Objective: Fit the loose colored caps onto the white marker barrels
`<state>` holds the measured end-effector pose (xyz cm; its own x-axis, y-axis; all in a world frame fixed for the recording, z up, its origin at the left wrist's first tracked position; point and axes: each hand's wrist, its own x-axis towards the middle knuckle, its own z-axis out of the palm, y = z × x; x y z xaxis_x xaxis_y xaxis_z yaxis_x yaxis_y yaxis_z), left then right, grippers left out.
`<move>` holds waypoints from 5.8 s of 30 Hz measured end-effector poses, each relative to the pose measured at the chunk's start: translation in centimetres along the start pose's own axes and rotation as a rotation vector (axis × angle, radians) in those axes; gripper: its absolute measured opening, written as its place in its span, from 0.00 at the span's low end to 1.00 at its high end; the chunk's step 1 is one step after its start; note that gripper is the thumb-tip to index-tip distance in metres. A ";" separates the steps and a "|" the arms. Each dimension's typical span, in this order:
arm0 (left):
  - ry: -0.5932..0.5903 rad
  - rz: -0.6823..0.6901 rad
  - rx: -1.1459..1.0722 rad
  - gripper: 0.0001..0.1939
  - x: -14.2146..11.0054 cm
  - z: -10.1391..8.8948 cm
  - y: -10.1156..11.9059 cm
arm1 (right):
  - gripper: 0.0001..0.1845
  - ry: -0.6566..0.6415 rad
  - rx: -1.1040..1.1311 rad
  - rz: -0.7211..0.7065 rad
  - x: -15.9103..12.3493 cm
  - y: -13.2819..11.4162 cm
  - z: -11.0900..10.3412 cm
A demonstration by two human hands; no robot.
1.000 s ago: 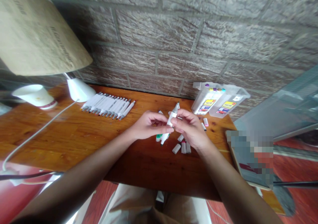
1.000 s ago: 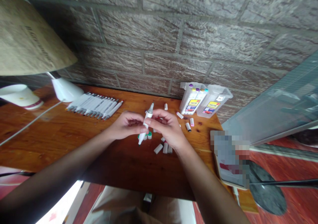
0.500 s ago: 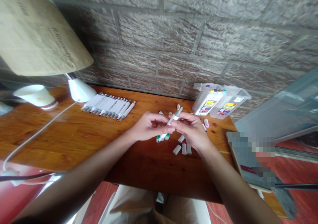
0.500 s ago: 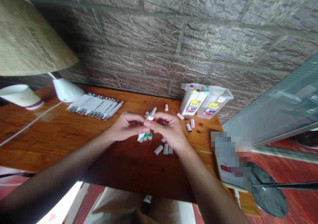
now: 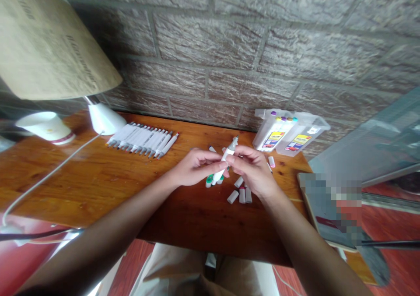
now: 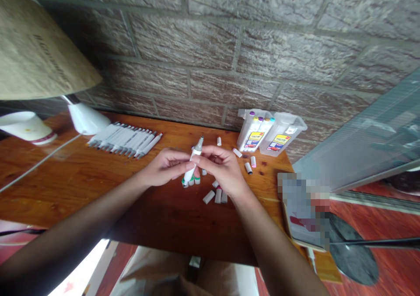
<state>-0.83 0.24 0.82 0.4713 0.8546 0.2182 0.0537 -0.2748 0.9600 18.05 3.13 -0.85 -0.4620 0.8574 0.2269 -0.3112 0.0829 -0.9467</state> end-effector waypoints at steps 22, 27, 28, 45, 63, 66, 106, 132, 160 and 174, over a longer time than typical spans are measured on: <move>0.247 0.101 0.108 0.19 0.3 0.4 -1.4 | 0.10 0.085 -0.048 -0.030 0.2 -0.3 0.2; 0.160 0.052 -0.010 0.20 0.3 0.3 -1.5 | 0.10 0.077 -0.067 -0.041 0.1 -0.2 0.1; 0.144 0.041 -0.021 0.20 0.3 0.3 -1.4 | 0.10 0.078 -0.068 -0.040 0.1 -0.3 0.2; 0.209 0.056 0.010 0.19 0.5 0.3 -1.4 | 0.10 0.074 -0.057 -0.048 0.1 -0.4 0.3; 0.066 0.037 0.008 0.20 0.2 0.3 -1.0 | 0.05 0.028 -0.017 -0.101 0.1 -0.3 0.1; 0.152 0.063 0.037 0.21 0.4 0.3 -1.5 | 0.05 0.058 -0.036 -0.107 0.2 -0.1 0.0; 0.076 -0.026 -0.164 0.18 0.0 0.0 -1.3 | 0.09 0.069 -0.135 -0.118 -0.1 0.0 -0.1; 0.090 -0.026 -0.104 0.20 0.5 0.4 -1.4 | 0.12 0.155 -0.222 -0.056 0.1 -0.8 0.6; 0.389 0.209 0.292 0.14 0.5 0.2 -1.7 | 0.11 0.185 -0.149 -0.146 0.0 -0.3 0.1; 0.416 0.315 0.364 0.12 0.5 0.4 -1.8 | 0.11 0.193 -0.128 -0.162 0.2 -0.5 0.4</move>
<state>-0.36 1.02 -0.85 0.1357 0.7878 0.6008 0.2985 -0.6107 0.7334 17.86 3.03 -0.23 -0.2445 0.9073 0.3420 -0.2548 0.2802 -0.9255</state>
